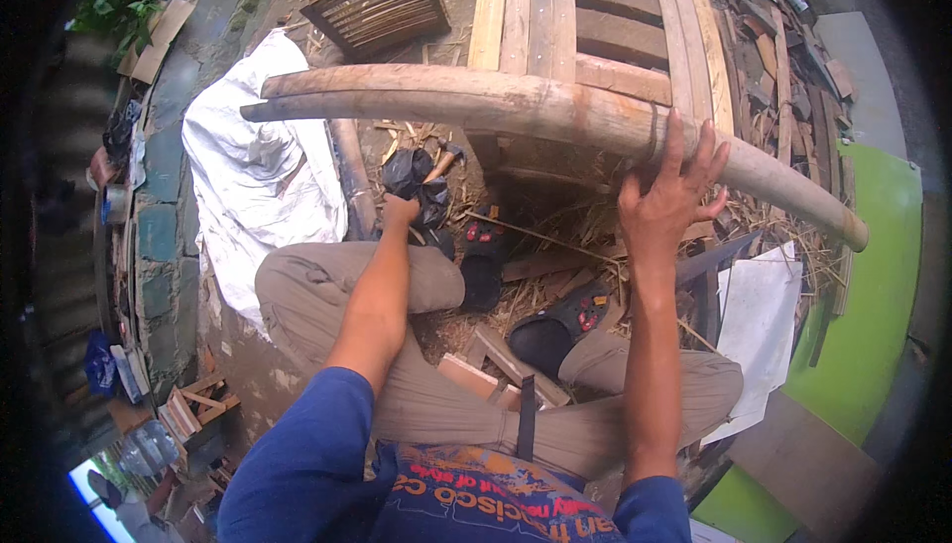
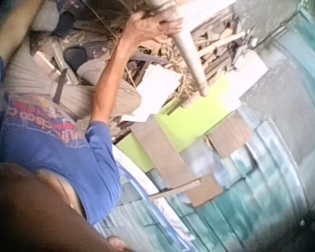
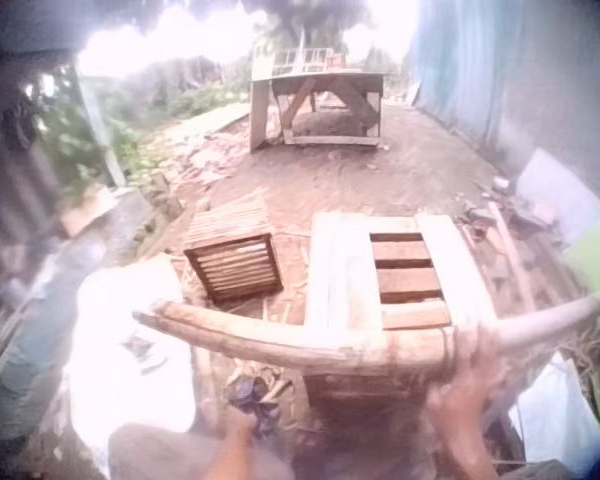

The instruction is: The person saws a bamboo pole into a short segment, then uses a chisel and hammer to split the segment lengthwise. The cut piece is separated and set aside.

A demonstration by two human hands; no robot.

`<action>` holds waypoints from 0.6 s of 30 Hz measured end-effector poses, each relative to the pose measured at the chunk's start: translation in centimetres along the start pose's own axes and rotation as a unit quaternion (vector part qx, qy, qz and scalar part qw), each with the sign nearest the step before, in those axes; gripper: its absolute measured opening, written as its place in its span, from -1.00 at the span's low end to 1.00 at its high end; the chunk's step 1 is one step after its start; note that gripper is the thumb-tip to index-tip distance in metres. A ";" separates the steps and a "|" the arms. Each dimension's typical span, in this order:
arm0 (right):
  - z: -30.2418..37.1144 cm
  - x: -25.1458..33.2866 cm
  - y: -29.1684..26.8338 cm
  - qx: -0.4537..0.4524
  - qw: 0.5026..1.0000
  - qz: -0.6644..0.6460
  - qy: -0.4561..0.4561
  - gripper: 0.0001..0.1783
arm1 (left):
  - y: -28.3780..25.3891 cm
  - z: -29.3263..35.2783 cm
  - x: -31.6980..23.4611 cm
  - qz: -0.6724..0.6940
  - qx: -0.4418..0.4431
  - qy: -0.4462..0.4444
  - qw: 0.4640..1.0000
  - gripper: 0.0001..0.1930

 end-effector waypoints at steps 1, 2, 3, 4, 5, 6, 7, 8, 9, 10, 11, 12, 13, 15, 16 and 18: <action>0.2 -0.1 0.1 0.000 1.000 0.002 0.004 0.03 | 0.3 0.0 -0.1 -0.018 0.005 0.003 1.000 -0.10; 0.2 -0.2 0.1 0.005 1.000 0.007 0.011 0.04 | 0.5 0.0 -0.1 -0.036 0.009 0.006 0.999 -0.05; 0.1 -0.3 0.1 0.009 1.000 0.012 0.018 0.05 | 0.6 -0.1 0.0 -0.054 0.014 0.008 0.998 0.00; 0.0 -0.2 0.2 0.012 1.000 0.013 0.024 0.06 | 0.3 -0.3 0.2 -0.070 0.014 0.010 0.997 0.05; 0.0 -0.2 0.3 0.013 1.000 0.012 0.026 0.08 | 0.3 -0.6 0.3 -0.071 0.038 0.011 0.997 0.07; 0.0 -0.3 0.3 0.015 0.999 0.014 0.029 0.08 | 0.5 -0.5 0.4 -0.069 0.038 0.006 0.997 0.06; 0.0 -0.5 0.4 0.016 0.999 0.017 0.034 0.08 | 0.7 -0.1 0.3 -0.068 0.037 0.004 0.997 0.05; 0.0 -0.6 0.3 0.016 0.999 0.019 0.037 0.08 | 0.9 0.0 0.5 -0.065 0.037 0.001 0.997 0.04; 0.2 -0.5 0.2 0.019 0.999 0.020 0.036 0.07 | 1.2 -0.6 1.0 -0.104 0.037 -0.003 0.994 0.02; 0.0 -0.2 -0.2 0.019 0.999 0.020 0.028 0.06 | 1.4 -1.9 1.3 -0.104 0.042 0.003 0.994 0.02; -0.3 0.4 -0.4 0.019 1.000 0.017 0.016 0.05 | 1.5 -3.3 2.2 -0.101 0.047 0.007 0.994 0.01; -0.5 0.8 -0.4 0.015 1.000 0.007 0.004 0.07 | 1.8 -3.8 2.6 -0.101 0.053 0.011 0.993 0.00; -0.1 0.3 -0.2 0.015 1.000 0.010 0.005 0.08 | 1.9 -2.7 1.7 -0.094 0.037 0.040 0.994 -0.02; 0.4 0.0 0.1 0.023 1.000 0.013 0.014 0.12 | 1.0 -0.8 0.5 -0.096 0.027 0.070 0.993 -0.02; 0.7 -0.2 0.2 0.025 0.999 0.014 0.018 0.12 | 0.3 0.3 0.3 -0.097 0.019 0.082 0.992 -0.01; 0.6 -0.5 0.3 0.020 0.999 0.012 0.024 0.13 | -1.0 3.5 -1.2 -0.128 -0.012 0.160 0.979 -0.22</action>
Point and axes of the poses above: each hand's wrist, its own z-axis away from the middle knuckle, its own y-axis out of the palm, x = y × z, the point moved 6 cm from there along -z, towards the middle knuckle
